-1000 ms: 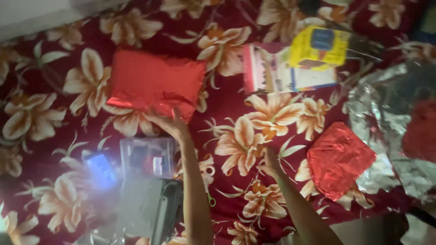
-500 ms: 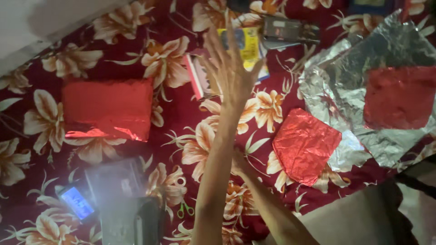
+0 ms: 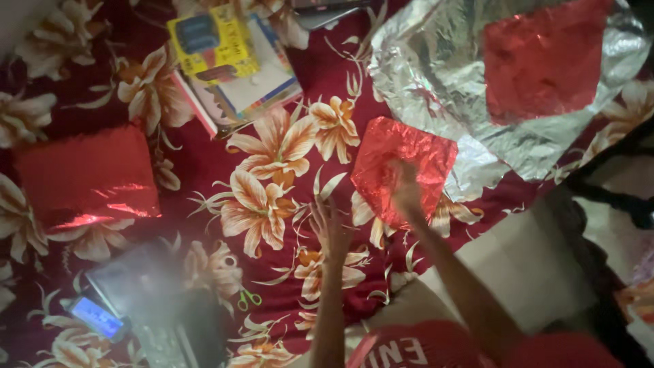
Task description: The person wraps a small box with bubble wrap and red foil paper, then secures it with tape. They use scissors to trim excess paper and tape, and handle a roll of tape and a small box throughout the process.
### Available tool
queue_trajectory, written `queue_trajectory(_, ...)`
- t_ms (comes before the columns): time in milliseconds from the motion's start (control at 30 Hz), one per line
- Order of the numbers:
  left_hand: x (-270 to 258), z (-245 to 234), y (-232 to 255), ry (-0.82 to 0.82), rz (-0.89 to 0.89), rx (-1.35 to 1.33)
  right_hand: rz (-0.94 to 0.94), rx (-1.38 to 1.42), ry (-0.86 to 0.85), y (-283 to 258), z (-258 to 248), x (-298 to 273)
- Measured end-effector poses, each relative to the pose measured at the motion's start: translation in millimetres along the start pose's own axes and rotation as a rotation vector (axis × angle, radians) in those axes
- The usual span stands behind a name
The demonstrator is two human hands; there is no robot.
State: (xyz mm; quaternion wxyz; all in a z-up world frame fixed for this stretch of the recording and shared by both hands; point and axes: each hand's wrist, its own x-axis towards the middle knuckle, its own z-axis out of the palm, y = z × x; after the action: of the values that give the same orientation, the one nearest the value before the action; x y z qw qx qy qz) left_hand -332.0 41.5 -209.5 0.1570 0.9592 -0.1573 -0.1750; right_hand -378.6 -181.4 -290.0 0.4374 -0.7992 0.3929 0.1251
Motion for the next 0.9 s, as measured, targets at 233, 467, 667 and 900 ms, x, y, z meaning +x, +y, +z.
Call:
queue_trajectory(233, -1, 37, -2, 0.059, -0.003, 0.315, -0.284, -0.350, 0.533, 96, -187, 69)
queue_trajectory(467, 0, 30, 10, -0.022, -0.086, 0.262, -0.237, -0.480, 0.548, 129, -214, 152)
queue_trajectory(667, 1, 29, 8, -0.074, -0.072, 0.310, -0.353, -0.274, 0.682, 95, -243, 152)
queue_trajectory(900, 0, 35, 2, -0.110, -0.084, 0.305, -0.470, 0.401, 0.399, 16, -235, 66)
